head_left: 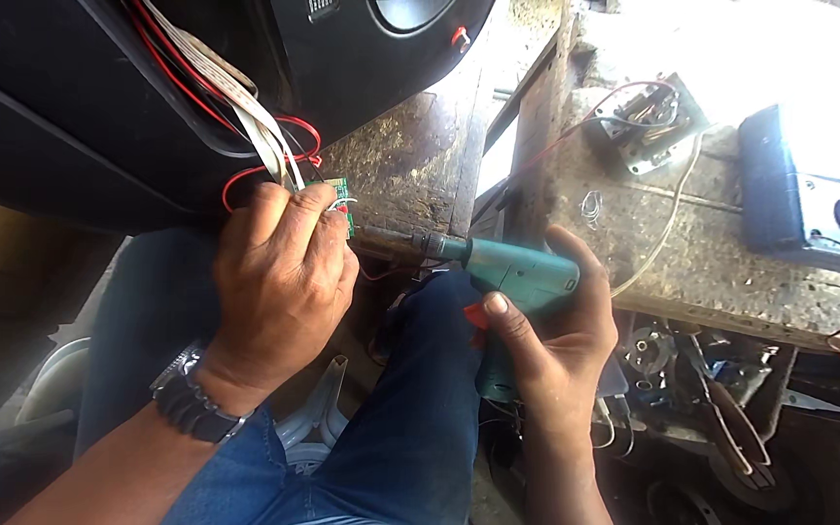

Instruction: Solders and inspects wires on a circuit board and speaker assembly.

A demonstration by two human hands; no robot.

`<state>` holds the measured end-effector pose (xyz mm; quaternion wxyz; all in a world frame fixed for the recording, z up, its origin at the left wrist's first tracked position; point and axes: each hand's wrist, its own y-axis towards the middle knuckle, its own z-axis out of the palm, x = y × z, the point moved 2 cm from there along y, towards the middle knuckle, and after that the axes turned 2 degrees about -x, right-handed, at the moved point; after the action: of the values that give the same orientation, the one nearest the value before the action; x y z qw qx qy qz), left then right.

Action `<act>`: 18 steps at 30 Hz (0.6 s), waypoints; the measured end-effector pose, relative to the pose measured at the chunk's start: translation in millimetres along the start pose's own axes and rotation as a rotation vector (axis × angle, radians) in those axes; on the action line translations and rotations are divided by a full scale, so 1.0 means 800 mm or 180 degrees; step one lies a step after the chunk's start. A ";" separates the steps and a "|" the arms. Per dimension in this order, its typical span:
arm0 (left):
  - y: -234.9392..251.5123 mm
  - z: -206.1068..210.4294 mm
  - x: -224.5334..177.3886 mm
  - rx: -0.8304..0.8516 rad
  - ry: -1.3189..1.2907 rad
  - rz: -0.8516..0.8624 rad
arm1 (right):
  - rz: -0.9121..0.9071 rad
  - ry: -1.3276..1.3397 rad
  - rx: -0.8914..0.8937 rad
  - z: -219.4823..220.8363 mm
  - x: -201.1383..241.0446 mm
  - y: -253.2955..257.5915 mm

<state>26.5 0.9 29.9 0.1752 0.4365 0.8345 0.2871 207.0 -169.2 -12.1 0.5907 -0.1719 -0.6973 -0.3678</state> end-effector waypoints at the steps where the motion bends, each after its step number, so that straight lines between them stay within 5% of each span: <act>1: 0.000 0.000 0.000 0.0001 0.0003 0.0003 | 0.0003 -0.0009 0.0010 0.000 0.000 0.000; 18: 0.001 -0.001 0.000 0.0033 -0.0049 -0.0004 | -0.0044 -0.0043 0.0087 -0.001 0.002 0.005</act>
<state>26.9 0.9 31.2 0.1796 0.4390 0.8349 0.2793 209.9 -166.9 -9.4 0.5858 -0.1615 -0.7074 -0.3611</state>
